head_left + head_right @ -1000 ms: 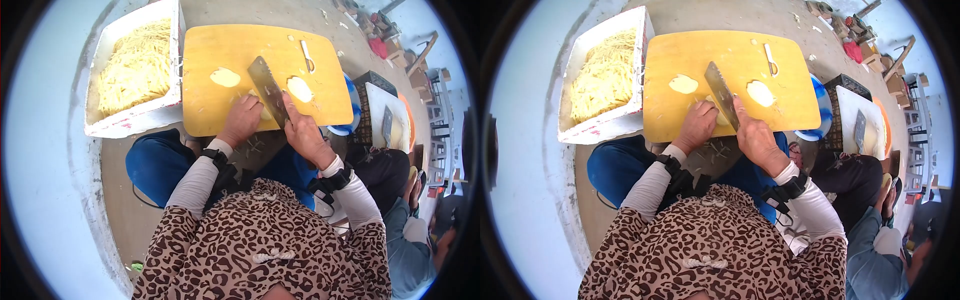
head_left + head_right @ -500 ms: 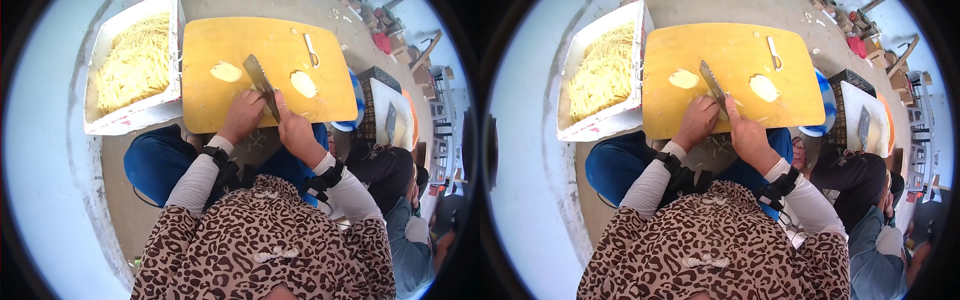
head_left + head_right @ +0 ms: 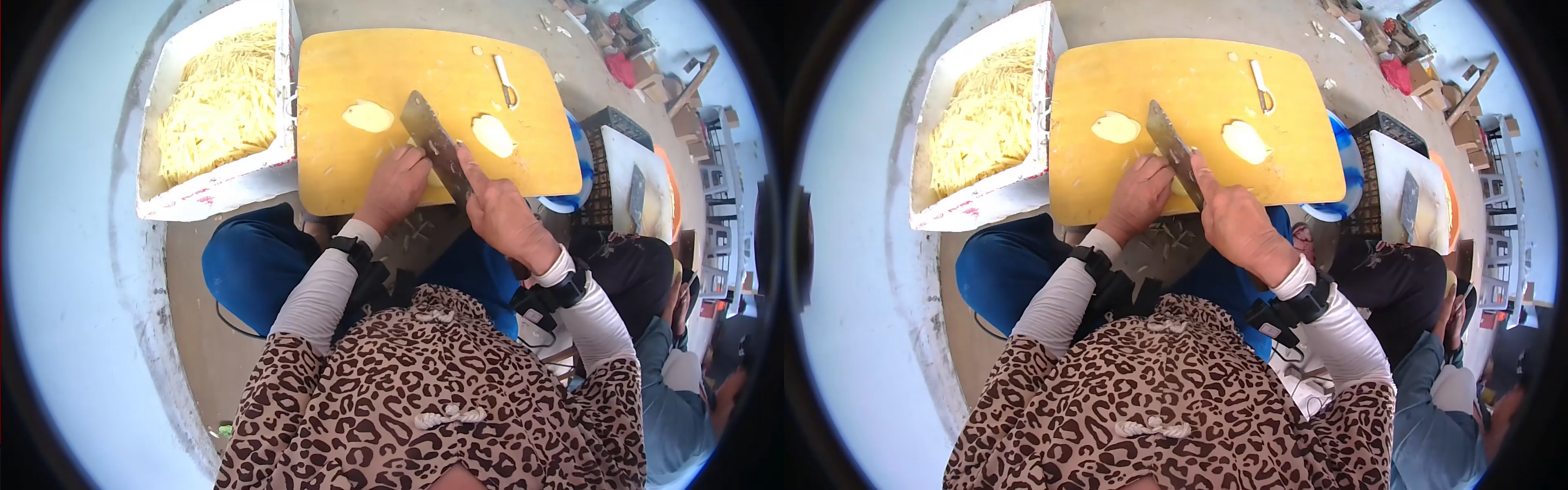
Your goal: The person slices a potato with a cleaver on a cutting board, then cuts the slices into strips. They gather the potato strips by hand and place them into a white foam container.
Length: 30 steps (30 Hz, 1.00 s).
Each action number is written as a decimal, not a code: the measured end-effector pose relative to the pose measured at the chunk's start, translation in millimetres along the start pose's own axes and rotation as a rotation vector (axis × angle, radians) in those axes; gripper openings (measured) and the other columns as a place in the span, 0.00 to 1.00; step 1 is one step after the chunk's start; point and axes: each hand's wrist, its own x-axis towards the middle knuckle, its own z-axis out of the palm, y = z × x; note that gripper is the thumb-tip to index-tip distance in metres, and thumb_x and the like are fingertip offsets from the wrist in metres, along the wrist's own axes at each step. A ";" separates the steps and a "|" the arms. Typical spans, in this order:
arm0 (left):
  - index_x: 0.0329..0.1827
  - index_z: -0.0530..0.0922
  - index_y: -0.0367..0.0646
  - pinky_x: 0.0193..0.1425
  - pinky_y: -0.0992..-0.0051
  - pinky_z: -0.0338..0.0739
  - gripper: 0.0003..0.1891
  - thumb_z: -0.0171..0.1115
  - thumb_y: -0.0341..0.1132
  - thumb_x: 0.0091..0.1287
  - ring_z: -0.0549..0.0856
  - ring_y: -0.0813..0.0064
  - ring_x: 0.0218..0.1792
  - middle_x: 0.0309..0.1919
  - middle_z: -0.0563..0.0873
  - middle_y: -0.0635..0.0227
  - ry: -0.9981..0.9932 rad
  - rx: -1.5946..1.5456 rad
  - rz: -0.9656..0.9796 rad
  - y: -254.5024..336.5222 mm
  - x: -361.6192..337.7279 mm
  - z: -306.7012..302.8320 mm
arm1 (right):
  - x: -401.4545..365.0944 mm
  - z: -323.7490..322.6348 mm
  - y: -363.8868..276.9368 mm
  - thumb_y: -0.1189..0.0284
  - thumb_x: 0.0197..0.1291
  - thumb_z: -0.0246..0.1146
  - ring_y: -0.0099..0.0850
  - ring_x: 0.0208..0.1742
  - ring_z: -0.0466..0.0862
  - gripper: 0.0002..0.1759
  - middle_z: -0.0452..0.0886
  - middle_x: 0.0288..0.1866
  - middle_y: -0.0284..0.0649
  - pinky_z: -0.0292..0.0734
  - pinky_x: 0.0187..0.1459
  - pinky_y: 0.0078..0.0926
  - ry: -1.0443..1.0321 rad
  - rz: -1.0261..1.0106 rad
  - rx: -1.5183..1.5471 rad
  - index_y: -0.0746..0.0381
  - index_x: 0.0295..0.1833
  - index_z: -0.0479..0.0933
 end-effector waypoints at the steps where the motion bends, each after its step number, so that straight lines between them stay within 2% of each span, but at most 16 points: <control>1: 0.39 0.79 0.38 0.51 0.62 0.76 0.07 0.62 0.26 0.58 0.79 0.56 0.45 0.42 0.80 0.59 0.000 0.001 0.010 -0.6 0.4 -0.3 | 4.7 -8.2 -4.6 0.81 0.58 0.55 0.57 0.33 0.83 0.36 0.81 0.31 0.61 0.78 0.41 0.52 -0.099 0.096 0.023 0.71 0.75 0.58; 2: 0.39 0.79 0.38 0.50 0.62 0.76 0.07 0.62 0.26 0.58 0.79 0.56 0.45 0.41 0.80 0.59 -0.002 0.002 0.022 -1.1 0.9 -0.7 | 8.1 -10.6 -6.5 0.82 0.57 0.55 0.59 0.34 0.82 0.38 0.81 0.34 0.63 0.76 0.42 0.53 -0.198 0.192 0.046 0.70 0.75 0.57; 3: 0.39 0.79 0.38 0.50 0.62 0.76 0.07 0.62 0.26 0.58 0.79 0.56 0.45 0.41 0.80 0.59 -0.009 0.001 0.017 -1.0 1.2 -1.0 | 8.8 -6.0 -5.1 0.82 0.57 0.55 0.59 0.34 0.82 0.38 0.81 0.34 0.63 0.76 0.42 0.53 -0.203 0.194 0.053 0.70 0.75 0.57; 6: 0.39 0.79 0.39 0.51 0.63 0.76 0.07 0.63 0.27 0.58 0.79 0.57 0.45 0.41 0.80 0.60 -0.043 -0.004 -0.006 1.5 0.1 -2.0 | 4.1 23.8 4.7 0.81 0.58 0.55 0.58 0.32 0.82 0.38 0.82 0.33 0.61 0.76 0.40 0.52 -0.120 0.101 0.030 0.70 0.76 0.56; 8: 0.40 0.79 0.39 0.51 0.63 0.76 0.08 0.62 0.26 0.57 0.78 0.57 0.45 0.41 0.80 0.60 -0.064 0.011 -0.008 0.8 1.7 -4.7 | 3.3 49.3 13.6 0.80 0.59 0.55 0.53 0.31 0.84 0.38 0.82 0.29 0.58 0.78 0.36 0.48 0.066 0.037 0.027 0.71 0.76 0.55; 9: 0.40 0.79 0.39 0.51 0.63 0.76 0.08 0.62 0.26 0.57 0.78 0.57 0.45 0.41 0.80 0.60 -0.061 0.017 -0.004 -0.4 1.7 -4.2 | 3.7 48.6 12.9 0.80 0.59 0.55 0.53 0.31 0.84 0.38 0.82 0.29 0.58 0.78 0.36 0.48 0.072 0.033 0.026 0.71 0.76 0.55; 11: 0.40 0.79 0.38 0.52 0.63 0.76 0.09 0.61 0.26 0.57 0.78 0.56 0.46 0.42 0.80 0.59 -0.015 0.016 0.017 0.6 0.6 -0.4 | -1.1 46.7 11.5 0.79 0.59 0.55 0.54 0.32 0.83 0.39 0.82 0.32 0.59 0.78 0.37 0.49 0.014 0.194 0.085 0.70 0.77 0.54; 12: 0.40 0.79 0.38 0.52 0.63 0.76 0.09 0.61 0.26 0.57 0.78 0.56 0.46 0.42 0.80 0.59 -0.013 0.014 0.025 2.7 0.4 -0.7 | -2.7 48.1 16.2 0.79 0.59 0.55 0.54 0.32 0.83 0.39 0.82 0.32 0.59 0.78 0.37 0.49 0.022 0.198 0.081 0.70 0.77 0.54; 14: 0.42 0.79 0.37 0.53 0.62 0.76 0.10 0.61 0.25 0.57 0.78 0.55 0.47 0.44 0.80 0.58 -0.044 0.019 -0.001 4.5 -0.9 -4.4 | -1.6 53.3 29.1 0.80 0.59 0.54 0.56 0.33 0.83 0.38 0.82 0.34 0.62 0.78 0.39 0.50 0.203 0.081 0.107 0.69 0.77 0.54; 15: 0.42 0.79 0.37 0.53 0.62 0.76 0.10 0.61 0.25 0.57 0.78 0.55 0.47 0.44 0.80 0.58 -0.040 0.022 0.002 4.6 -0.8 -5.0 | -0.4 48.0 26.5 0.80 0.59 0.54 0.56 0.33 0.83 0.38 0.82 0.34 0.62 0.78 0.39 0.50 0.207 0.077 0.105 0.69 0.77 0.54; 18: 0.43 0.79 0.36 0.53 0.62 0.76 0.11 0.61 0.25 0.57 0.78 0.54 0.48 0.45 0.80 0.58 -0.043 0.042 -0.006 4.4 -2.1 -4.6 | -1.2 30.5 17.5 0.80 0.59 0.55 0.58 0.34 0.83 0.38 0.81 0.35 0.65 0.78 0.41 0.51 0.097 0.151 0.081 0.71 0.76 0.54; 20: 0.44 0.78 0.36 0.53 0.62 0.76 0.11 0.61 0.25 0.57 0.78 0.54 0.48 0.45 0.80 0.57 -0.044 0.027 -0.025 4.0 -1.9 -3.2 | -2.3 22.6 13.3 0.80 0.58 0.55 0.58 0.33 0.83 0.38 0.81 0.35 0.65 0.78 0.41 0.52 0.176 -0.027 0.040 0.72 0.75 0.55; 21: 0.44 0.78 0.36 0.53 0.62 0.76 0.11 0.61 0.25 0.57 0.78 0.54 0.48 0.45 0.80 0.57 -0.046 0.025 -0.027 4.0 -1.2 -2.9 | -2.7 16.2 8.7 0.80 0.58 0.55 0.58 0.33 0.83 0.38 0.81 0.35 0.65 0.78 0.41 0.52 0.173 -0.025 0.040 0.72 0.75 0.55; 23: 0.44 0.78 0.36 0.53 0.62 0.76 0.10 0.61 0.24 0.58 0.78 0.54 0.48 0.44 0.80 0.57 -0.003 -0.003 -0.013 3.8 -1.1 -3.5 | -2.7 5.9 -0.7 0.81 0.58 0.55 0.57 0.32 0.83 0.37 0.82 0.33 0.62 0.78 0.40 0.51 0.002 0.023 0.021 0.74 0.75 0.56; 26: 0.42 0.78 0.36 0.53 0.62 0.76 0.09 0.61 0.25 0.58 0.78 0.54 0.47 0.43 0.80 0.57 0.005 -0.022 -0.015 3.3 -0.9 -3.3 | 2.0 5.2 1.1 0.81 0.57 0.55 0.56 0.31 0.83 0.38 0.82 0.31 0.60 0.78 0.40 0.50 -0.085 0.088 0.034 0.74 0.75 0.55; 30: 0.41 0.77 0.37 0.52 0.62 0.76 0.08 0.61 0.24 0.58 0.78 0.54 0.47 0.42 0.79 0.57 -0.011 -0.035 -0.034 3.3 -1.3 -2.6 | 4.4 12.6 -1.0 0.81 0.57 0.56 0.54 0.30 0.83 0.39 0.81 0.30 0.58 0.79 0.39 0.49 -0.096 0.095 0.031 0.74 0.75 0.55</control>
